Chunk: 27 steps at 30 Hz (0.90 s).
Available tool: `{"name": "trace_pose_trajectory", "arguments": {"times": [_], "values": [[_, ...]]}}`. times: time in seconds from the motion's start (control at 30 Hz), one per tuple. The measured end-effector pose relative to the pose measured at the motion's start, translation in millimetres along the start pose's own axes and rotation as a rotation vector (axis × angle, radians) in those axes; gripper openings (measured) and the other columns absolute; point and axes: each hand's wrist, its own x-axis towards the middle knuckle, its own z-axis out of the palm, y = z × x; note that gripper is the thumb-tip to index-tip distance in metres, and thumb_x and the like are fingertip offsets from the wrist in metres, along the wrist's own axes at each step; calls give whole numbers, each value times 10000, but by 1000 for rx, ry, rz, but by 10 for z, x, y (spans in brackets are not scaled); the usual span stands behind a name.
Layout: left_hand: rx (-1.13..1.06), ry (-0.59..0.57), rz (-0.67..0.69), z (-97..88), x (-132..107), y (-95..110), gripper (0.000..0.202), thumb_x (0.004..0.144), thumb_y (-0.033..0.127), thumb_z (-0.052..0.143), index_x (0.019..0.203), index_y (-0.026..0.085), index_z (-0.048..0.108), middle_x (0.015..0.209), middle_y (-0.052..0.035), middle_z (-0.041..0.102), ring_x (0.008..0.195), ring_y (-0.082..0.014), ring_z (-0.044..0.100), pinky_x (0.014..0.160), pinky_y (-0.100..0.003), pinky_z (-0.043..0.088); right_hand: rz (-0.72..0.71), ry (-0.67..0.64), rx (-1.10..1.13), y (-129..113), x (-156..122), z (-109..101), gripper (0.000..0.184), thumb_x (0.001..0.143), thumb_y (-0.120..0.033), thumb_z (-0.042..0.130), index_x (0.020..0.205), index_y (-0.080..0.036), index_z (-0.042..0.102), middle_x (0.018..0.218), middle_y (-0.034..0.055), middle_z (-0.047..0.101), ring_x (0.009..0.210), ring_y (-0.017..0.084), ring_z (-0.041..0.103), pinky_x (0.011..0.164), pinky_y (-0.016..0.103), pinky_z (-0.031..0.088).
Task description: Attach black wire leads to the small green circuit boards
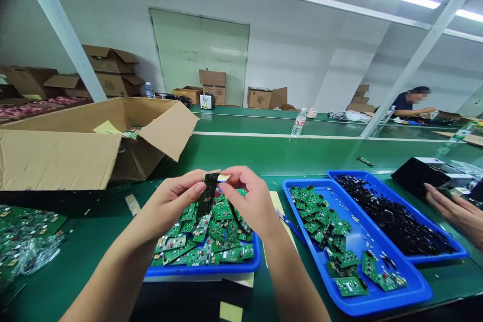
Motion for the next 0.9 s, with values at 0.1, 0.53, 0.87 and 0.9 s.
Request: {"name": "trace_pose_trajectory", "arguments": {"times": [0.1,0.53,0.87,0.9], "values": [[-40,-29,-28,-11,5,-19,309,907,350,465,800,137,663,724,-13,546,681,-121,475,642,-241,407,-191,102,-239,-20,22,-71,162,842,-209,573,1004,-210,582,736,-4,644,687,133,621,652,279,535],[320,65,316,-39,13,-147,282,871,181,553,1146,212,607,1002,-66,613,889,-155,601,756,-289,527,-733,425,-475,25,70,-128,381,810,-65,546,1164,-206,533,1055,102,634,1029,225,602,826,407,536],[657,235,670,22,30,-199,405,844,54,555,1215,214,524,1120,-92,545,1045,-182,559,879,-341,517,-430,115,-322,-153,-34,-126,111,833,-169,585,914,-202,654,806,25,697,742,150,649,672,288,546],[658,234,668,22,29,-195,401,845,56,554,1213,211,524,1112,-90,547,1036,-179,561,872,-335,518,-470,137,-315,-143,-27,-100,121,829,-138,582,901,-202,655,807,26,698,751,149,650,675,286,546]]}}
